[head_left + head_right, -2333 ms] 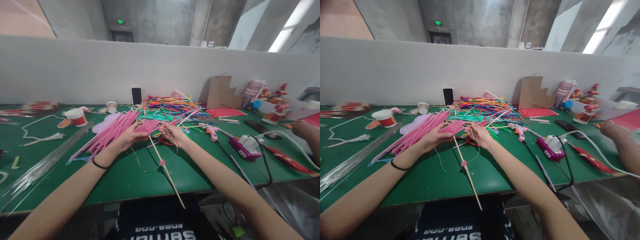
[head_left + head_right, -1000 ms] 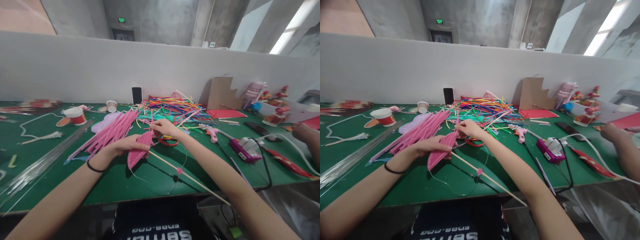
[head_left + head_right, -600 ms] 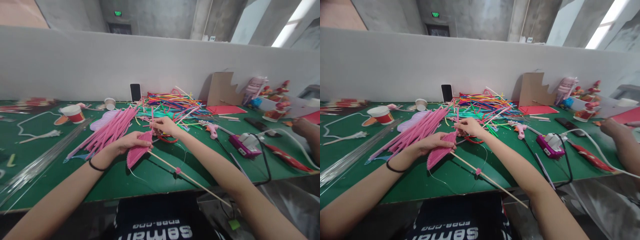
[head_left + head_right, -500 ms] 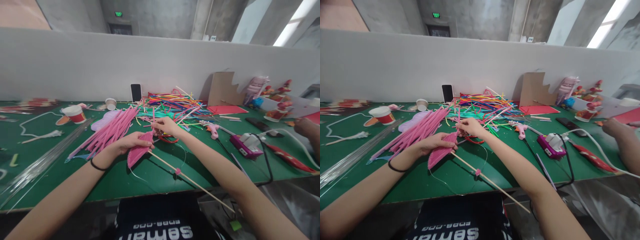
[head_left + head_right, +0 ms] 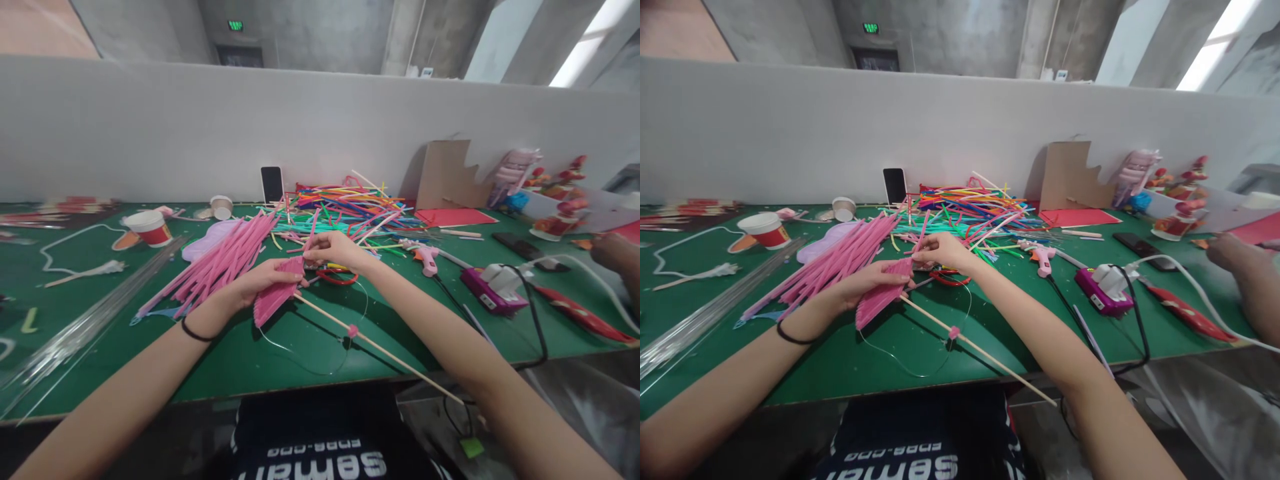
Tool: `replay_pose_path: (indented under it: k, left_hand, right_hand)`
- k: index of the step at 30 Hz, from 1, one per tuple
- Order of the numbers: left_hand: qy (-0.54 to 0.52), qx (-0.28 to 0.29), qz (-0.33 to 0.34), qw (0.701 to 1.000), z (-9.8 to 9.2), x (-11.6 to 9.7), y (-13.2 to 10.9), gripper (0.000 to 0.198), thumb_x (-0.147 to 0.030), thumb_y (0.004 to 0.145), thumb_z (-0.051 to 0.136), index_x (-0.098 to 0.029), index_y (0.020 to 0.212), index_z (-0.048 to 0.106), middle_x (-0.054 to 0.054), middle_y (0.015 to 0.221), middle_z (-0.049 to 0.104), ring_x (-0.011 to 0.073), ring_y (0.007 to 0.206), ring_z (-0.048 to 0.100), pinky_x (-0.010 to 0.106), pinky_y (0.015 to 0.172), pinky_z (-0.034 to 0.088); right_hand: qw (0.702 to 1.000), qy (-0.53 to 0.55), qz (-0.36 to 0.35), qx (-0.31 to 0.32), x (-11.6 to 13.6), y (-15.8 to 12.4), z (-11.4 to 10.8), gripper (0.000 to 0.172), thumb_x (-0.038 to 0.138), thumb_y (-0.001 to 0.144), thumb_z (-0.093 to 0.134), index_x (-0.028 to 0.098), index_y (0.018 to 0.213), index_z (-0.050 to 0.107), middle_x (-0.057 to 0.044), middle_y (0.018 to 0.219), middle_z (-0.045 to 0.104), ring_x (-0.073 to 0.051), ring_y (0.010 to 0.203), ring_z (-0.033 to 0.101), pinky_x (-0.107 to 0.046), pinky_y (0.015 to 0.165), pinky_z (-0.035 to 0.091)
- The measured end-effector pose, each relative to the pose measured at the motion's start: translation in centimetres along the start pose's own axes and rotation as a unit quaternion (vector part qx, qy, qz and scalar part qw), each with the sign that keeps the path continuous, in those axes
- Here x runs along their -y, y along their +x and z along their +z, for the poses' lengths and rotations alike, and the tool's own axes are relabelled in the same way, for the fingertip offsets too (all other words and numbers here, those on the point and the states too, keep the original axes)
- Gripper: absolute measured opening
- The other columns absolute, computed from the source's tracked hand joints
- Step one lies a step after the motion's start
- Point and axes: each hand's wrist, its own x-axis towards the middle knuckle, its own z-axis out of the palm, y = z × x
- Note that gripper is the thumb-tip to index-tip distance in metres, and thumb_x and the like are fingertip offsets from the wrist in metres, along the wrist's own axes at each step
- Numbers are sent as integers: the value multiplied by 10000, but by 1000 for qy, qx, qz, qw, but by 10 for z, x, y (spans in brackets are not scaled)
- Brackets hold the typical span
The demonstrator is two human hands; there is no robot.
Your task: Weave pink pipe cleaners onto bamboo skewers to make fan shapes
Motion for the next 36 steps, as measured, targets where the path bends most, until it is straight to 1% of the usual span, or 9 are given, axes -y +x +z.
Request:
replay_pose_path:
  k: [5, 11, 18, 20, 23, 26, 29, 33, 36]
  left_hand:
    - [12, -47, 16, 999, 2, 0, 3, 372, -453, 806, 749, -155, 1002, 643, 82, 896, 764, 160, 610, 704, 269, 603, 579]
    - [-1, -62, 18, 998, 0, 1, 3, 289, -377, 782, 777, -149, 907, 652, 72, 831, 759, 172, 610, 705, 277, 605, 571]
    - [-16, -60, 6, 998, 1, 0, 4, 241, -326, 781, 768, -153, 904, 656, 80, 818, 767, 192, 618, 713, 305, 626, 578]
    - [-21, -59, 6, 998, 1, 1, 5, 244, -326, 780, 768, -154, 898, 641, 85, 818, 767, 197, 616, 715, 313, 626, 581]
    - [-26, -67, 17, 997, 0, 2, 7, 232, -323, 795, 752, -152, 879, 620, 80, 808, 762, 197, 606, 715, 305, 607, 576]
    - [-24, -78, 27, 996, -1, 1, 6, 184, -302, 834, 706, -151, 902, 626, 69, 815, 759, 187, 612, 714, 286, 595, 567]
    - [-17, -73, 31, 997, 0, 0, 5, 187, -308, 849, 691, -153, 933, 631, 70, 828, 760, 187, 626, 716, 289, 610, 573]
    - [-13, -62, 35, 997, 1, -2, 3, 265, -351, 806, 740, -163, 942, 612, 74, 816, 759, 190, 620, 717, 287, 596, 576]
    - [-9, -55, 36, 998, 1, -2, 3, 289, -370, 786, 757, -167, 935, 615, 70, 797, 756, 192, 605, 713, 287, 572, 574]
  right_hand:
    - [998, -56, -33, -16, -12, 7, 3, 134, 216, 753, 755, 141, 817, 664, -5, 685, 693, -130, 633, 654, -229, 598, 511]
    - [962, -215, -158, -58, -10, 2, 14, 81, 230, 820, 684, 159, 859, 687, -27, 809, 716, -156, 760, 665, -259, 723, 499]
    - [933, -291, -203, -60, -9, -1, 18, 71, 197, 848, 648, 160, 879, 701, -50, 842, 722, -167, 775, 661, -261, 735, 473]
    - [927, -301, -216, -54, -8, -1, 18, 95, 160, 848, 622, 151, 884, 709, -56, 845, 720, -167, 775, 652, -262, 740, 467]
    - [926, -305, -218, -52, -6, 0, 17, 258, 46, 834, 516, 156, 913, 736, -54, 894, 729, -166, 830, 646, -263, 780, 457]
    - [957, -232, -169, -33, -5, 3, 15, 356, -9, 794, 470, 167, 899, 761, -33, 916, 735, -159, 879, 652, -255, 802, 468]
    - [997, -61, -51, 1, -4, 4, 11, 229, 71, 811, 561, 166, 879, 758, -21, 869, 737, -148, 827, 668, -248, 760, 510]
    - [982, 173, 72, -22, -7, 5, 7, 135, 239, 892, 606, 166, 899, 720, -43, 851, 736, -137, 743, 690, -264, 711, 571]
    - [971, 195, 135, -37, -10, 7, 10, 226, 338, 927, 603, 146, 848, 693, -49, 766, 718, -109, 610, 656, -201, 548, 534]
